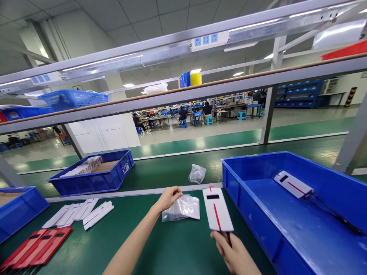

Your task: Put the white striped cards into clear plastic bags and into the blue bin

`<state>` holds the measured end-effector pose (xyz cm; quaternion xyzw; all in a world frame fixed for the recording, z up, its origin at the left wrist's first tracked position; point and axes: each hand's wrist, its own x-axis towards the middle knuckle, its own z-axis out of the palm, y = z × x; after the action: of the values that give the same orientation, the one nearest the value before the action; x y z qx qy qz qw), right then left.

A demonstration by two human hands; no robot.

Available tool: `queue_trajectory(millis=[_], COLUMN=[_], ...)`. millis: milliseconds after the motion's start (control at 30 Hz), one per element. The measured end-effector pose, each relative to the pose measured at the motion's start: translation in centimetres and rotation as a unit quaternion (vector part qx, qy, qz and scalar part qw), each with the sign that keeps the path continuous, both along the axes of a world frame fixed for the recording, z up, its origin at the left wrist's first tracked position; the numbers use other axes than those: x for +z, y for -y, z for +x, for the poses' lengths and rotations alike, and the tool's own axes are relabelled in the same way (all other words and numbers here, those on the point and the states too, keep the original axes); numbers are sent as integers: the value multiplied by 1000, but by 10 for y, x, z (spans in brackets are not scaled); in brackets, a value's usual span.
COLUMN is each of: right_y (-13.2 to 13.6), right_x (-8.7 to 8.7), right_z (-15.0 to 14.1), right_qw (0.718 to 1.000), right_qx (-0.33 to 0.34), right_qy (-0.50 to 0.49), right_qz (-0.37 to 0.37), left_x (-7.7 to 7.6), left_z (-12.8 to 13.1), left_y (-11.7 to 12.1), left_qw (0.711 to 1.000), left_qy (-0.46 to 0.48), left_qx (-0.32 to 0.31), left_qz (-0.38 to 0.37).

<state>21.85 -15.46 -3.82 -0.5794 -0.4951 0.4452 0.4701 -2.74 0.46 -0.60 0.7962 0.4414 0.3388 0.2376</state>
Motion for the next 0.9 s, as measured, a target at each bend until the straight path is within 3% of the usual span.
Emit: queue_trajectory(millis=[167, 300, 467, 733, 900], right_y=[-85, -127, -136, -129, -131], right_x=[-2, -18, -29, -22, -22], right_z=[-18, -32, -44, -43, -40], right_qw=[996, 990, 987, 990, 990], right_qx=[6, 27, 65, 47, 35], right_qy=[49, 105, 121, 110, 117], right_qz=[76, 95, 83, 79, 75], left_x=[-7, -16, -23, -23, -17], left_z=[-4, -2, 2, 5, -2], left_y=[10, 9, 9, 6, -1], left_qw=[999, 998, 994, 993, 991], left_qy=[36, 63, 99, 114, 125], left_qx=[-9, 14, 36, 15, 35], left_qz=[-8, -1, 20, -37, -23])
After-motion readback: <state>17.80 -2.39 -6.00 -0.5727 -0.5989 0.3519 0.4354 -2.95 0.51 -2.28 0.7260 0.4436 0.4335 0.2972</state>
